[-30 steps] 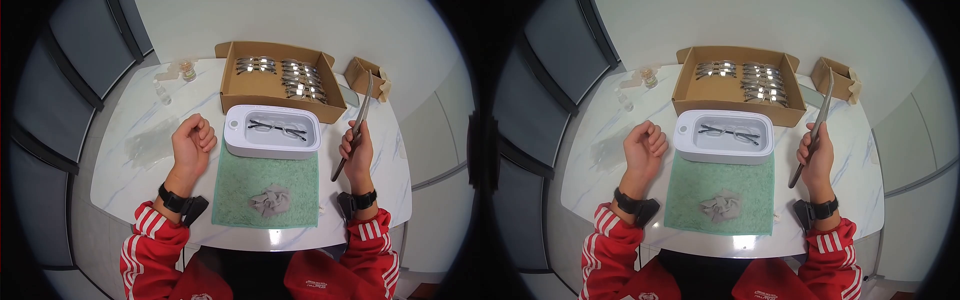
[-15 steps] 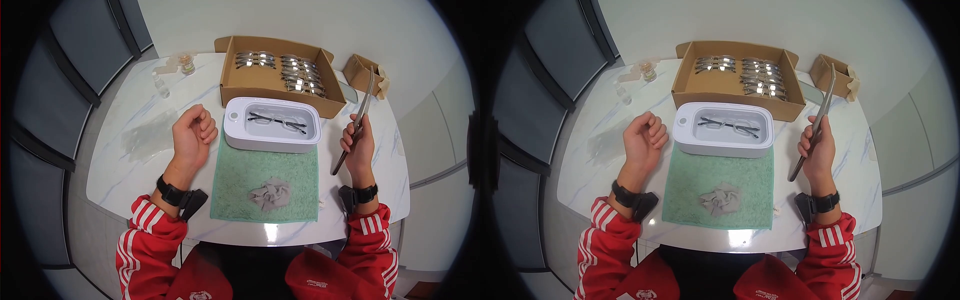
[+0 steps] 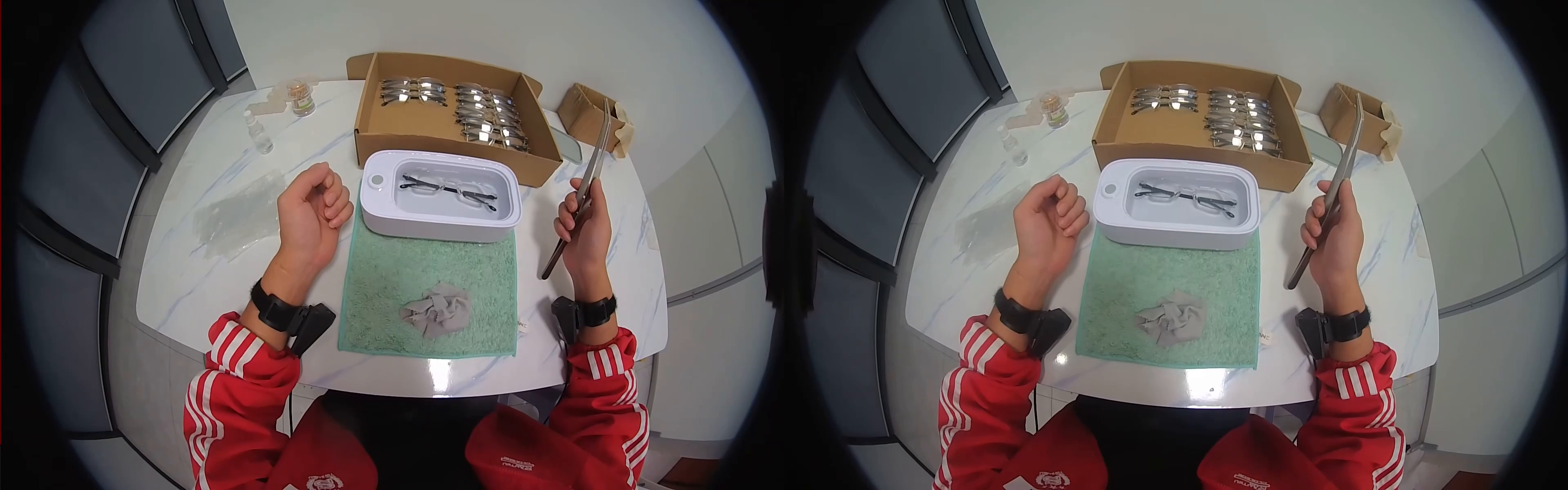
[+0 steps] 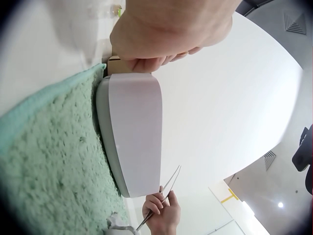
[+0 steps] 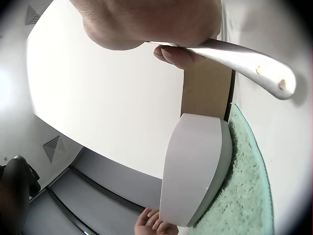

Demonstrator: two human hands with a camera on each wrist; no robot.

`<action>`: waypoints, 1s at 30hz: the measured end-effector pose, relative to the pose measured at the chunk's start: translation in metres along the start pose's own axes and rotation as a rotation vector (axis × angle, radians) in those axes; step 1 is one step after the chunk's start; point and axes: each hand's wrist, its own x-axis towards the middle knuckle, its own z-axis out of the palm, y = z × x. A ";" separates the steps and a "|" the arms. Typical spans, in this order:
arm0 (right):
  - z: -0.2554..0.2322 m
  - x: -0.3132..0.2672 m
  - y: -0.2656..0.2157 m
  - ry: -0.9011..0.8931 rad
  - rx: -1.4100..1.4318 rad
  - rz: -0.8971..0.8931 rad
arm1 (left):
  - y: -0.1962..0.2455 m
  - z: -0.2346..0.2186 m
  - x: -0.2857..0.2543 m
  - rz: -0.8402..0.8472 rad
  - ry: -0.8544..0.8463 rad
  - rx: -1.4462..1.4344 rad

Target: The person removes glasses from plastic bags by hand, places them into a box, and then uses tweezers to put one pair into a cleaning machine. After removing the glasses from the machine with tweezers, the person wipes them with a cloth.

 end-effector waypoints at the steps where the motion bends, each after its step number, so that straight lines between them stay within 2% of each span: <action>1: 0.000 0.002 0.000 -0.010 0.013 0.002 | 0.001 -0.001 0.001 0.007 -0.004 0.000; 30: 0.005 0.004 -0.003 0.032 0.050 0.086 | -0.003 0.011 -0.010 -0.125 0.010 -0.062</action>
